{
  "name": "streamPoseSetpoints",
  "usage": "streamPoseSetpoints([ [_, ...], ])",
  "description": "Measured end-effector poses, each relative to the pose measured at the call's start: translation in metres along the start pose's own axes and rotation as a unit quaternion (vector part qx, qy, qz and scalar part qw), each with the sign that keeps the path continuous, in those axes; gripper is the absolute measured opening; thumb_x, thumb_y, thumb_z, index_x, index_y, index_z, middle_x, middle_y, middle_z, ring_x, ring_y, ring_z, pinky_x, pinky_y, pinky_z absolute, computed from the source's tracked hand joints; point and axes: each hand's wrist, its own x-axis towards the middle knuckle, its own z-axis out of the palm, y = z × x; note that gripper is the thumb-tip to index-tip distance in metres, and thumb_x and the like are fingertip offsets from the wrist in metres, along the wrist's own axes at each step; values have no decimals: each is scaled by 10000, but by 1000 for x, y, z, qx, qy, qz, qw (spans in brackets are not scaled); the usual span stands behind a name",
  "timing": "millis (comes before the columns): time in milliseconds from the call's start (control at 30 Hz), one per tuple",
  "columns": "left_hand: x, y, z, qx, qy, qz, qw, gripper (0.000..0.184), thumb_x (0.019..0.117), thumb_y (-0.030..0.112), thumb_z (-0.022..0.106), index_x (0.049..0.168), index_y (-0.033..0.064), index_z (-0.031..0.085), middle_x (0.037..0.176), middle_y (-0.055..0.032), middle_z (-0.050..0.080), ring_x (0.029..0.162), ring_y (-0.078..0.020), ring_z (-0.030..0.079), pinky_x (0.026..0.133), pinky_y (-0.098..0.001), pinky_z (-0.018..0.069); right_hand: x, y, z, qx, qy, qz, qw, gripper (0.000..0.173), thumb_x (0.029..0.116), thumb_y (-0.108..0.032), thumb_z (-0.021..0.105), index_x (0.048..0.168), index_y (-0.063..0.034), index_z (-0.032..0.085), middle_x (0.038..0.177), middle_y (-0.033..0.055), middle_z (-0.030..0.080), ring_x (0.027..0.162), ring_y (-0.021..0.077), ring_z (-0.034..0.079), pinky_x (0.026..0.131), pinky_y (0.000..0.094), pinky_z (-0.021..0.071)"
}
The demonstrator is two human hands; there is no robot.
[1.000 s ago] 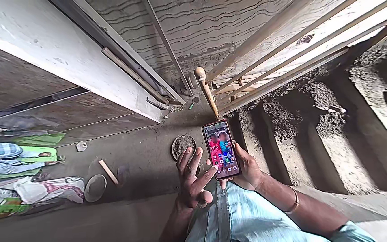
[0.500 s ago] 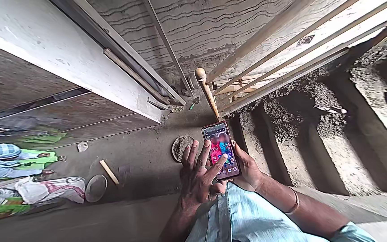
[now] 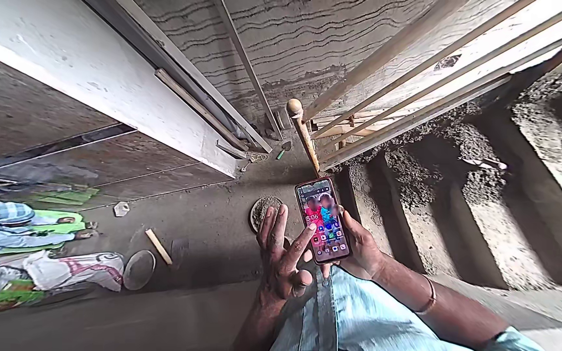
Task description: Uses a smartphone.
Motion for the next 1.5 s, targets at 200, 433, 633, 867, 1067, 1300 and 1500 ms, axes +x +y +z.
streamPoseSetpoints([
  [200, -3, 0, -1, 2, 2, -4, 1000, 760, 962, 759, 104, 1422, 373, 570, 1681, -112, 259, 1569, -386, 127, 1258, -602, 129, -1, 0, -1, -2, 4, 9, 1000, 669, 1060, -637, 278, 1441, -134, 500, 1278, 249, 639, 1006, 387, 714, 710, 500, 630],
  [433, -2, 1, -1, -7, -1, 6, 1000, 753, 962, 765, 112, 1410, 376, 575, 1684, -84, 260, 1572, -369, 123, 1261, -592, 124, -1, -2, 2, -10, 8, 7, 1000, 663, 1068, -623, 250, 1416, -127, 518, 1253, 240, 652, 990, 369, 719, 706, 481, 631],
  [633, -1, -2, -1, -10, 3, 18, 1000, 754, 969, 749, 114, 1381, 351, 604, 1679, -86, 270, 1572, -372, 120, 1263, -586, 127, 0, -2, 5, -28, 13, 0, 1000, 673, 1058, -645, 269, 1389, -122, 534, 1196, 235, 670, 925, 358, 725, 670, 472, 628],
  [867, -4, -7, -6, -35, 50, 20, 998, 706, 982, 739, 154, 1331, 344, 625, 1664, -60, 302, 1566, -342, 169, 1263, -568, 163, 5, 1, 11, -35, 17, 4, 999, 674, 1058, -643, 251, 1394, -131, 532, 1206, 229, 665, 947, 368, 718, 691, 492, 626],
  [1067, -9, -18, -8, -51, 103, 18, 993, 697, 989, 727, 170, 1349, 327, 612, 1648, -60, 336, 1549, -341, 229, 1257, -554, 209, 12, 3, 17, -43, -4, 3, 999, 662, 1054, -643, 299, 1425, -142, 523, 1260, 233, 649, 988, 366, 715, 695, 478, 628],
  [1300, -17, -15, -13, -72, 110, -34, 991, 672, 992, 729, 186, 1332, 344, 619, 1639, -54, 353, 1551, -330, 230, 1262, -540, 214, 14, 2, 18, -32, -13, 10, 999, 642, 1042, -649, 344, 1458, -185, 495, 1296, 242, 633, 969, 376, 718, 674, 465, 629],
  [1500, -3, -6, -9, -108, 100, -40, 988, 672, 990, 733, 198, 1288, 331, 645, 1623, -65, 381, 1540, -331, 261, 1254, -536, 240, 3, -5, 18, -12, -19, 4, 1000, 686, 1039, -666, 322, 1472, -153, 468, 1331, 270, 599, 1017, 423, 699, 697, 501, 627],
])
